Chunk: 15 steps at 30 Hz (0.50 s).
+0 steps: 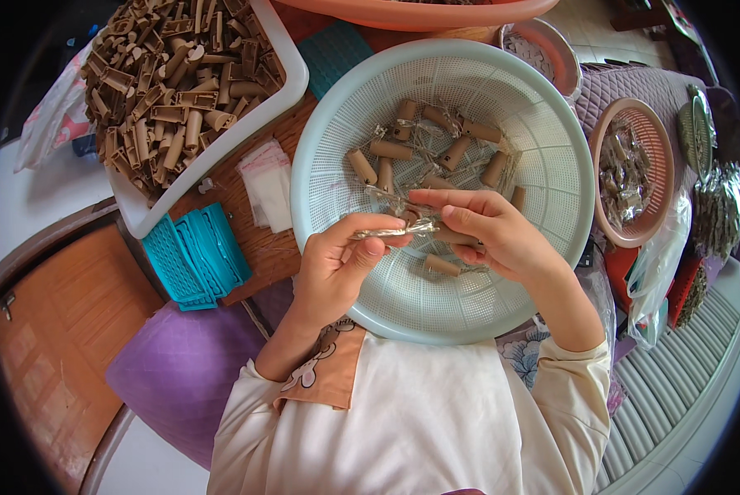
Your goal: The person assembles small brown cylinders with white threads into a white basket by hand.
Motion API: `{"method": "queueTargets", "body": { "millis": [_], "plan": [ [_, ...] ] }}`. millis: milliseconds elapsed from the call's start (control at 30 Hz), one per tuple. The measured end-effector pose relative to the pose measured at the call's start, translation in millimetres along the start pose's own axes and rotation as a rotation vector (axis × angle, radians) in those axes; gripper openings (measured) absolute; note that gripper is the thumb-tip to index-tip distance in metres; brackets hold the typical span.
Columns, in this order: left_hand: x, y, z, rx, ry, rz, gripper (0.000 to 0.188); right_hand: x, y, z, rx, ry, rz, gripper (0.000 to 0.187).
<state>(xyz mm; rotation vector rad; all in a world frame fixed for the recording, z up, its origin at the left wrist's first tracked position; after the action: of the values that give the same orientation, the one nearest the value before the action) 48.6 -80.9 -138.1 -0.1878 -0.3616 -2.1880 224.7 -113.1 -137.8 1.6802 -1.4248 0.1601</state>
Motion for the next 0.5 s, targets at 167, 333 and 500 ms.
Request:
{"method": "queueTargets", "body": {
  "millis": [167, 333, 500],
  "plan": [
    [-2.1, -0.2, -0.1, 0.173, -0.020, 0.041, 0.032, 1.7, -0.3, 1.5, 0.187, -0.031, -0.032, 0.034],
    [-0.5, -3.7, 3.3, 0.270, -0.044, 0.009, 0.033, 0.9, -6.1, -0.5, 0.375, -0.071, 0.091, 0.034],
    [5.1, 1.9, 9.8, 0.315, -0.039, -0.189, 0.036, 3.5, -18.7, -6.3, 0.453, -0.077, 0.186, 0.032]
  ]
}}
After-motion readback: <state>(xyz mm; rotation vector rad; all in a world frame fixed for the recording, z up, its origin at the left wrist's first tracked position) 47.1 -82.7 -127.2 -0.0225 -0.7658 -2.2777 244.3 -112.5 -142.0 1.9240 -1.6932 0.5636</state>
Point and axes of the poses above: each hand's wrist, its own x-axis away from the middle knuckle, its own y-axis out of the palm, z = x × y, the point moved 3 cm from there along -x, towards the middle knuckle, and after that the axes turned 4 degrees about -y, right-handed, at the moved point
